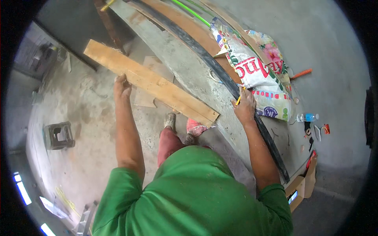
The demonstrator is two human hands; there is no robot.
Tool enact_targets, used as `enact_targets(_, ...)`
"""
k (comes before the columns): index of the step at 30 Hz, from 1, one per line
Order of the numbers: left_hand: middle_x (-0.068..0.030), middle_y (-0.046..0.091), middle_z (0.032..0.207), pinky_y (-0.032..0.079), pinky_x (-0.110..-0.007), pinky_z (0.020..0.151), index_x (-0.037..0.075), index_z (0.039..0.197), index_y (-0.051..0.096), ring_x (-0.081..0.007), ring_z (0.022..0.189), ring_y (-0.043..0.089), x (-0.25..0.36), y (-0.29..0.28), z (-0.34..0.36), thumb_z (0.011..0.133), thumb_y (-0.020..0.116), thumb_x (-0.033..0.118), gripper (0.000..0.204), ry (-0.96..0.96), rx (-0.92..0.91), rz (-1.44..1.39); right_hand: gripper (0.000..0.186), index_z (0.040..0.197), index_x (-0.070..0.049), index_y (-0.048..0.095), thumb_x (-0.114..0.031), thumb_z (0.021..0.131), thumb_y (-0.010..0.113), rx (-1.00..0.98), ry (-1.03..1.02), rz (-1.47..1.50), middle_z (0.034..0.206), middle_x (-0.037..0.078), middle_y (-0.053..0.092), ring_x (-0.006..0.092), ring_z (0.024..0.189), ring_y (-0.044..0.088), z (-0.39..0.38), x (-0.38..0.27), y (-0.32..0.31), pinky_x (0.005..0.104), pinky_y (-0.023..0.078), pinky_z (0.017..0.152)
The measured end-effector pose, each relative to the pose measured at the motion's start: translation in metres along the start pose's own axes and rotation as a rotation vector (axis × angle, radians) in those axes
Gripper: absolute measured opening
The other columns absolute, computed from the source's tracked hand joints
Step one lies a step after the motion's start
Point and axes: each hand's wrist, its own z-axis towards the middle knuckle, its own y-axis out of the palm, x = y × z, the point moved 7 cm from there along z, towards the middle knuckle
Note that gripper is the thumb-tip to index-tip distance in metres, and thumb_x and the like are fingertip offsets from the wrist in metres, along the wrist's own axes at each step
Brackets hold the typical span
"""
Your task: The person marks a wooden board with a pencil and cuts it using a hand saw.
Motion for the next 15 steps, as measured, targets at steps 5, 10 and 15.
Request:
enact_targets(5, -0.0087, 0.063, 0.109, 0.058, -0.042, 0.091, 0.003, 0.118, 0.051, -0.0251, 0.098, 0.065, -0.012, -0.009, -0.003, 0.095, 0.055, -0.001, 0.024, -0.048, 0.043, 0.087, 0.059, 0.143, -0.002, 0.048, -0.012, 0.089, 0.070, 0.128, -0.150, 0.213, 0.133, 0.024, 0.057, 0.0411, 0.123, 0.052, -0.019, 0.003, -0.031, 0.0477, 0.040, 0.106)
enact_targets(10, -0.0083, 0.064, 0.106, 0.058, -0.041, 0.089, 0.004, 0.115, 0.053, -0.0249, 0.097, 0.066, -0.016, -0.008, -0.011, 0.094, 0.057, 0.001, 0.021, -0.026, 0.045, -0.003, 0.034, 0.130, -0.001, 0.060, -0.021, 0.104, 0.050, 0.318, -0.072, 0.352, 0.123, 0.019, 0.065, 0.0332, 0.116, 0.061, -0.067, 0.048, -0.107, 0.0397, 0.046, 0.101)
enact_targets(15, -0.0086, 0.063, 0.103, 0.056, -0.042, 0.093, 0.002, 0.110, 0.053, -0.0251, 0.093, 0.065, -0.022, -0.025, 0.002, 0.093, 0.057, 0.002, 0.017, -0.022, -0.025, 0.007, 0.032, 0.119, 0.000, 0.065, -0.020, 0.102, 0.047, 0.213, 0.465, -0.245, 0.107, 0.020, 0.069, 0.0346, 0.099, 0.065, -0.148, 0.285, -0.110, 0.0431, 0.050, 0.090)
